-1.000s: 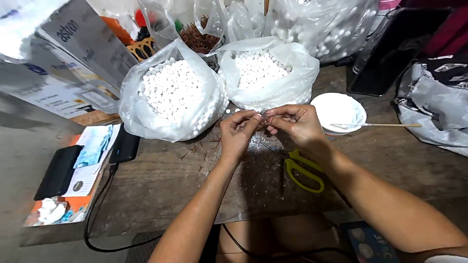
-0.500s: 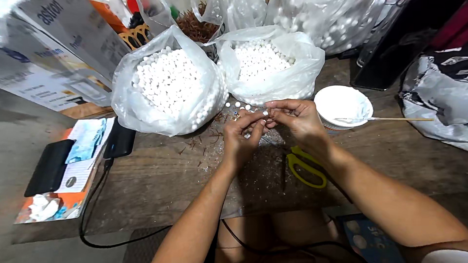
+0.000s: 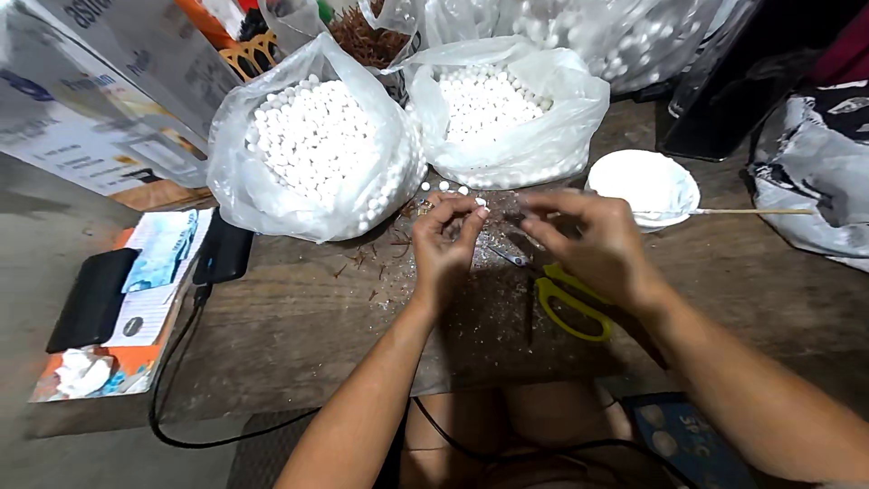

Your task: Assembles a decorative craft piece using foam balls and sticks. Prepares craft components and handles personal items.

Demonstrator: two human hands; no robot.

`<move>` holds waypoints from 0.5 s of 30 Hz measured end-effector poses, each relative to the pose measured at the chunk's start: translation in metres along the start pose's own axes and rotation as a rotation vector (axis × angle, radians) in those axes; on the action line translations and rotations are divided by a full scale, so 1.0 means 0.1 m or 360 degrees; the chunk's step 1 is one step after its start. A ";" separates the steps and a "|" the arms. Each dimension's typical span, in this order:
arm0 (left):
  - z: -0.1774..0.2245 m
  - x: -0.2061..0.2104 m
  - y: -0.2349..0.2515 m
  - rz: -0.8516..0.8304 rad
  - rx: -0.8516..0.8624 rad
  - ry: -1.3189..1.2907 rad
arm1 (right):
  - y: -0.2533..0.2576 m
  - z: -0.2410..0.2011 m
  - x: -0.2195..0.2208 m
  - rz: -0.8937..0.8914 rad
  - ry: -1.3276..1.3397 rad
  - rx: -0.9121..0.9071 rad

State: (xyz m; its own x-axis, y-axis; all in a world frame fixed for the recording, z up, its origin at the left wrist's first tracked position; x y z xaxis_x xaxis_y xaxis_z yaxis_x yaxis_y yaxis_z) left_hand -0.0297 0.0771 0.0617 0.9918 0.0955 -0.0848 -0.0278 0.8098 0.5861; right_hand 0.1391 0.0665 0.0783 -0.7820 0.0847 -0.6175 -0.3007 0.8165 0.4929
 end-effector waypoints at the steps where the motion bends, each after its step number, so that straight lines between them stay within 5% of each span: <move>1: -0.02 -0.01 0.00 -0.0003 -0.0031 -0.0019 | -0.11 -0.05 -0.05 -0.0047 -0.0201 -0.0098; 6: -0.07 0.02 -0.02 -0.0033 -0.0157 -0.0105 | -0.58 0.03 0.02 -0.0458 -0.0593 -0.0055; 15: -0.08 -0.03 -0.01 0.0037 -0.0138 -0.0036 | -0.70 0.16 -0.19 -0.0040 -0.0344 0.0177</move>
State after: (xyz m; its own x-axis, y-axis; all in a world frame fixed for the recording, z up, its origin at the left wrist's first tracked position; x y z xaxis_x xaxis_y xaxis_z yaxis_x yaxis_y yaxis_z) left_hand -0.0340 0.0808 0.0553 0.9933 0.1025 -0.0530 -0.0607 0.8548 0.5154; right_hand 0.1836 0.0167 0.0460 -0.6366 0.1740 -0.7513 -0.2472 0.8768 0.4124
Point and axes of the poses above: each hand's wrist, its own y-axis towards the middle knuckle, its own x-axis out of the palm, z = x × y, the point moved 10 cm from there along y, towards the middle knuckle, and after that the axes turned 3 degrees about -x, right-handed, at the moved point
